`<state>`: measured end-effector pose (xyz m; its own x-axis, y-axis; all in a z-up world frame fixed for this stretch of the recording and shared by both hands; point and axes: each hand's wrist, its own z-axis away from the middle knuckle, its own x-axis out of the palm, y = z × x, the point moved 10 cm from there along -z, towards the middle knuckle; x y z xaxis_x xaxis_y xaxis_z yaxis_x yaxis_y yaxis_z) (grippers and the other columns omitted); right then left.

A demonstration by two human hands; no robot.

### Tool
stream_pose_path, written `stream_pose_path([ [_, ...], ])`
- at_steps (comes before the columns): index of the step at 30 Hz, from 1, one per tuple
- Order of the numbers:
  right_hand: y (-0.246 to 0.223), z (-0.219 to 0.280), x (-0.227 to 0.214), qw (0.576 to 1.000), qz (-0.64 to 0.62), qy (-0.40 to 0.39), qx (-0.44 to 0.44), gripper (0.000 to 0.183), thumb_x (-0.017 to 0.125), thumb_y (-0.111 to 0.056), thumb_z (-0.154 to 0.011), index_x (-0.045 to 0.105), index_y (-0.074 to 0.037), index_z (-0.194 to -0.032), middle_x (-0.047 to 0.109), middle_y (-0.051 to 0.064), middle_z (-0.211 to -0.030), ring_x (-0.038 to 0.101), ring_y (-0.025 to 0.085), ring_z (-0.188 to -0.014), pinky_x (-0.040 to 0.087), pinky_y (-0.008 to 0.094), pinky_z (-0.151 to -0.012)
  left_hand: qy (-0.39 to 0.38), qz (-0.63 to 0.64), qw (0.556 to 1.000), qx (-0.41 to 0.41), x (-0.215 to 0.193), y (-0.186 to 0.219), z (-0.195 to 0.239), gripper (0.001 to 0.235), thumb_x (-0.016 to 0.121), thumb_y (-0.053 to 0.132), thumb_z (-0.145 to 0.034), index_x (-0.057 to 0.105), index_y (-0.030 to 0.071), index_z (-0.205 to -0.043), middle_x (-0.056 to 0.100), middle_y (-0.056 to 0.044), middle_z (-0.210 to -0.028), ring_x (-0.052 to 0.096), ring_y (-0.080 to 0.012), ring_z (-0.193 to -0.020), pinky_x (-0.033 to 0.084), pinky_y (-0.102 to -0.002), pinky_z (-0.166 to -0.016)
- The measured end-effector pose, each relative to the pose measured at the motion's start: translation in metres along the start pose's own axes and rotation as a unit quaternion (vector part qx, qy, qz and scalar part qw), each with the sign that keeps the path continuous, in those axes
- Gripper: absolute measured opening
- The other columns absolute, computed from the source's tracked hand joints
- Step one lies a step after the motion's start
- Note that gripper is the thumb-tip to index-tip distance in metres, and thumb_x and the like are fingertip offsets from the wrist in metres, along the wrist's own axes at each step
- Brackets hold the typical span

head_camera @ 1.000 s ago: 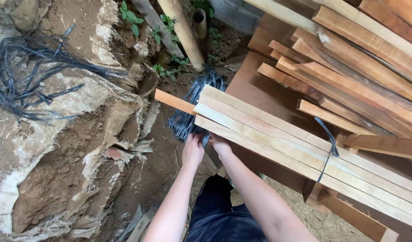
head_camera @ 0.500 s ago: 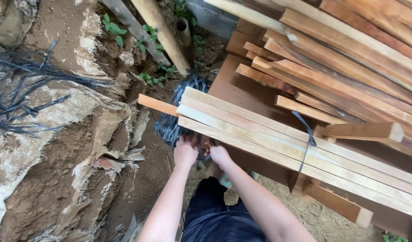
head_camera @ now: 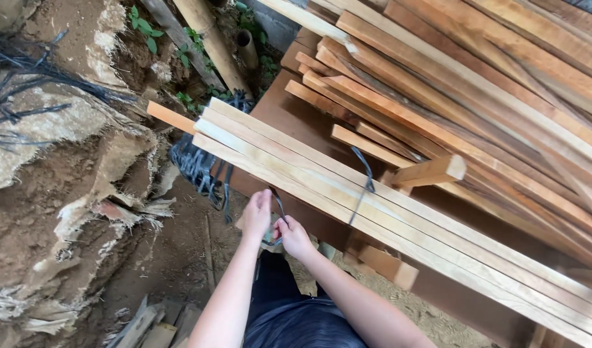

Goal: The person arranges several thin wooden planks on a workbench and secures them into a bundle using a black plastic strap. They wrap the strap around the wood, pull it tight, and tie a knot to hold the pieces together.

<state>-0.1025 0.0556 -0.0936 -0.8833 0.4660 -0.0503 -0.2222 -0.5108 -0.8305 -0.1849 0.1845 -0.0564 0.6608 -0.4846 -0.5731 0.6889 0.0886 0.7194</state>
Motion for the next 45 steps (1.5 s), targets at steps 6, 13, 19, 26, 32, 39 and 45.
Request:
stream_pose_path([
  [6,0.006,0.051,-0.057,0.981,0.188,-0.015,0.039,0.033,0.062,-0.031,-0.093,0.063,-0.018,-0.123,0.074,0.011,-0.109,0.07,0.029,-0.111,0.056,0.044,-0.09,-0.012,0.061,0.997,0.054,0.061,0.038,0.062,0.031,0.066,0.033,-0.096,0.073,0.015,-0.121,0.081,-0.001,-0.086,0.075,-0.0186,-0.101,0.056,-0.037,-0.092],
  [13,-0.091,0.131,-0.115,0.985,-0.146,0.068,-0.058,0.041,0.061,-0.017,-0.098,0.064,-0.003,-0.136,0.072,0.015,-0.122,0.062,0.017,-0.115,0.052,0.037,-0.101,0.012,0.185,0.976,0.115,0.04,0.104,0.15,0.018,0.064,0.021,-0.099,0.077,0.014,-0.109,0.076,-0.007,-0.079,0.071,-0.0165,-0.071,0.057,-0.031,-0.064],
  [19,-0.145,0.197,-0.161,0.961,-0.214,0.106,-0.139,0.022,0.062,-0.017,-0.103,0.07,-0.004,-0.118,0.075,0.006,-0.099,0.066,0.012,-0.096,0.055,0.031,-0.091,-0.09,0.192,0.939,0.271,0.049,0.186,0.22,0.009,0.068,0.014,-0.091,0.077,0.013,-0.093,0.075,-0.007,-0.076,0.071,-0.0191,-0.07,0.058,-0.033,-0.067],
  [26,-0.155,0.265,-0.246,0.914,-0.321,0.164,-0.186,0.02,0.057,-0.021,-0.106,0.07,-0.006,-0.107,0.075,0.01,-0.107,0.07,0.014,-0.093,0.057,0.031,-0.087,-0.147,0.188,0.882,0.407,0.064,0.292,0.303,0.015,0.068,0.017,-0.097,0.076,0.009,-0.106,0.075,-0.01,-0.095,0.072,-0.0278,-0.094,0.056,-0.039,-0.085],
  [32,-0.037,0.287,-0.376,0.858,-0.422,0.253,-0.149,0.013,0.056,-0.015,-0.105,0.063,-0.011,-0.115,0.075,0.005,-0.101,0.075,0.014,-0.08,0.062,0.03,-0.076,-0.228,0.095,0.871,0.425,0.175,0.302,0.34,0.01,0.071,0.025,-0.095,0.078,0.021,-0.102,0.075,0.003,-0.095,0.071,-0.0179,-0.095,0.054,-0.033,-0.088],
  [39,0.181,0.331,-0.504,0.841,-0.399,0.362,-0.033,0.008,0.059,-0.012,-0.102,0.064,-0.004,-0.103,0.054,0.001,-0.074,0.044,0.007,-0.046,0.045,0.024,-0.048,-0.277,-0.119,0.862,0.407,0.383,0.271,0.351,0.038,0.068,0.042,-0.094,0.068,0.016,-0.123,0.07,-0.007,-0.12,0.064,-0.0343,-0.118,0.049,-0.049,-0.103],
  [45,0.259,0.381,-0.553,0.825,-0.393,0.378,0.146,0.053,0.071,-0.047,-0.098,0.066,0.004,-0.113,0.068,0.018,-0.08,0.031,0.006,-0.036,0.022,0.021,-0.03,-0.276,-0.252,0.811,0.451,0.528,0.312,0.377,0.056,0.066,0.048,-0.094,0.059,0.012,-0.136,0.057,-0.009,-0.142,0.046,-0.0322,-0.139,0.036,-0.051,-0.115],
])
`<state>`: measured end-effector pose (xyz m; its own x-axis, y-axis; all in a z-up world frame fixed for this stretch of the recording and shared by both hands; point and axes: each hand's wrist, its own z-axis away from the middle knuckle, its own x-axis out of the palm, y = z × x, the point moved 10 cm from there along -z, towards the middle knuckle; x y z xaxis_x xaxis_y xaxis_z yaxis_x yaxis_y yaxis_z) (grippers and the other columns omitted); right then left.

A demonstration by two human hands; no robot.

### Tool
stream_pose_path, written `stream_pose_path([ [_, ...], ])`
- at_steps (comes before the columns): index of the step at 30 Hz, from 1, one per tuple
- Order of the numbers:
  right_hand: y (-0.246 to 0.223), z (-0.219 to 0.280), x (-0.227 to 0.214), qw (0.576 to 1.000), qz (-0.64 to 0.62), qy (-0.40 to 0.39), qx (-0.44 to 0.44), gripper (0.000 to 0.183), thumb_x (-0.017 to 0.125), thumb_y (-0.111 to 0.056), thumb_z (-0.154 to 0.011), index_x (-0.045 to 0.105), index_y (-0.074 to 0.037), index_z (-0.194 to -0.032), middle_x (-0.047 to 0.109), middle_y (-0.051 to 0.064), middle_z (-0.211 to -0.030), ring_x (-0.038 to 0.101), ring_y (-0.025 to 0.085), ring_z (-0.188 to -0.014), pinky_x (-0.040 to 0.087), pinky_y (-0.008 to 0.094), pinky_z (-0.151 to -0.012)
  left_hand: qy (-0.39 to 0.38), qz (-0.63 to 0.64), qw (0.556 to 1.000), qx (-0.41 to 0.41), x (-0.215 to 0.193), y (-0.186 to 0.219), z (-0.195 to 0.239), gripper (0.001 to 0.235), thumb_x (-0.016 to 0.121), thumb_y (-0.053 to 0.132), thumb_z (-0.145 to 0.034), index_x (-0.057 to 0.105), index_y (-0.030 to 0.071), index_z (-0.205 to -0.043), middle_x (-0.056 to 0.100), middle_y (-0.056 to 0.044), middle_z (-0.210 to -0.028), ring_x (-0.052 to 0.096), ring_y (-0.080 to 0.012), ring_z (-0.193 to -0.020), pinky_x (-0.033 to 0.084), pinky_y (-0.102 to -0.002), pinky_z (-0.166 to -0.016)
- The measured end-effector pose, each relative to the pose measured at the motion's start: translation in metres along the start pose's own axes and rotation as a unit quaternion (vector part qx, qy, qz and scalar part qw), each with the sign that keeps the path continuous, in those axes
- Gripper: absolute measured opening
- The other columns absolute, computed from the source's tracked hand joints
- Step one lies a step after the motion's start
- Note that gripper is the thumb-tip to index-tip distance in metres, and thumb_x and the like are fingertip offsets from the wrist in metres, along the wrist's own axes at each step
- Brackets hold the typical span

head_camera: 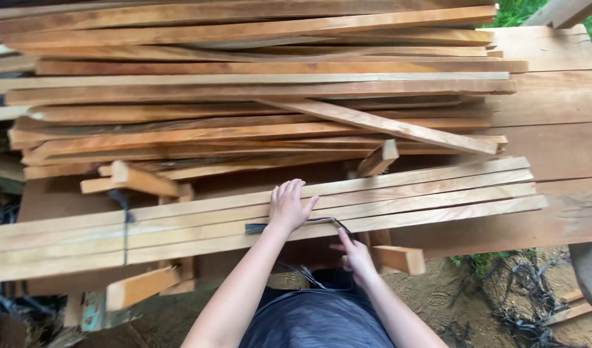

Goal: The person arranges several thin wooden planks on a workbench and secures them into a bundle using a black plastic strap. They wrap the strap around the wood, pull it tight, and tie a knot to hold the pieces together.

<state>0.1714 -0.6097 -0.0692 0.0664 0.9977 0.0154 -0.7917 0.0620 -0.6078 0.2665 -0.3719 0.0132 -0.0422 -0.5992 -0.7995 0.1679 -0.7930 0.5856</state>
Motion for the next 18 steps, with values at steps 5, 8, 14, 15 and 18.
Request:
stream_pose_path([
  [5,0.009,-0.035,-0.014,0.998,0.007,0.007,0.056,0.076,0.074,-0.062,-0.09,0.06,0.011,-0.107,0.047,0.006,-0.072,0.034,0.004,-0.04,0.026,0.023,-0.033,-0.19,-0.102,0.976,-0.035,0.055,0.032,-0.043,0.068,0.036,0.065,-0.099,0.068,0.011,-0.125,0.072,-0.014,-0.123,0.066,-0.0373,-0.12,0.046,-0.054,-0.105],
  [8,-0.006,-0.019,0.006,0.997,-0.016,0.024,0.078,0.082,0.078,-0.065,-0.084,0.061,0.011,-0.109,0.045,0.005,-0.077,0.039,0.006,-0.042,0.031,0.021,-0.033,-0.23,-0.085,0.968,-0.057,0.046,0.042,-0.049,0.067,0.035,0.063,-0.098,0.071,0.011,-0.119,0.075,-0.017,-0.116,0.068,-0.0397,-0.117,0.05,-0.053,-0.1],
  [14,-0.007,-0.027,0.022,0.982,-0.169,0.031,0.077,0.073,0.082,-0.058,-0.085,0.06,0.005,-0.116,0.043,0.004,-0.074,0.034,0.006,-0.039,0.026,0.018,-0.035,-0.288,-0.124,0.945,-0.093,0.06,0.03,-0.059,0.061,0.037,0.067,-0.091,0.076,0.026,-0.114,0.077,-0.012,-0.112,0.069,-0.0352,-0.118,0.053,-0.048,-0.099],
  [15,-0.003,-0.027,0.017,0.981,-0.171,0.037,0.079,0.073,0.082,-0.058,-0.085,0.06,0.005,-0.116,0.043,0.004,-0.074,0.034,0.006,-0.039,0.026,0.018,-0.035,-0.294,-0.123,0.944,-0.089,0.069,0.028,-0.057,0.061,0.037,0.067,-0.091,0.076,0.026,-0.114,0.077,-0.012,-0.112,0.069,-0.0352,-0.118,0.053,-0.048,-0.099],
  [18,-0.008,-0.035,0.026,0.981,-0.17,0.027,0.094,0.068,0.084,-0.059,-0.082,0.063,-0.002,-0.112,0.048,0.003,-0.074,0.039,0.007,-0.04,0.026,0.019,-0.036,-0.279,-0.13,0.948,-0.083,0.069,0.017,-0.067,0.056,0.041,0.063,-0.09,0.073,0.029,-0.121,0.077,-0.012,-0.113,0.069,-0.0343,-0.118,0.053,-0.048,-0.1],
])
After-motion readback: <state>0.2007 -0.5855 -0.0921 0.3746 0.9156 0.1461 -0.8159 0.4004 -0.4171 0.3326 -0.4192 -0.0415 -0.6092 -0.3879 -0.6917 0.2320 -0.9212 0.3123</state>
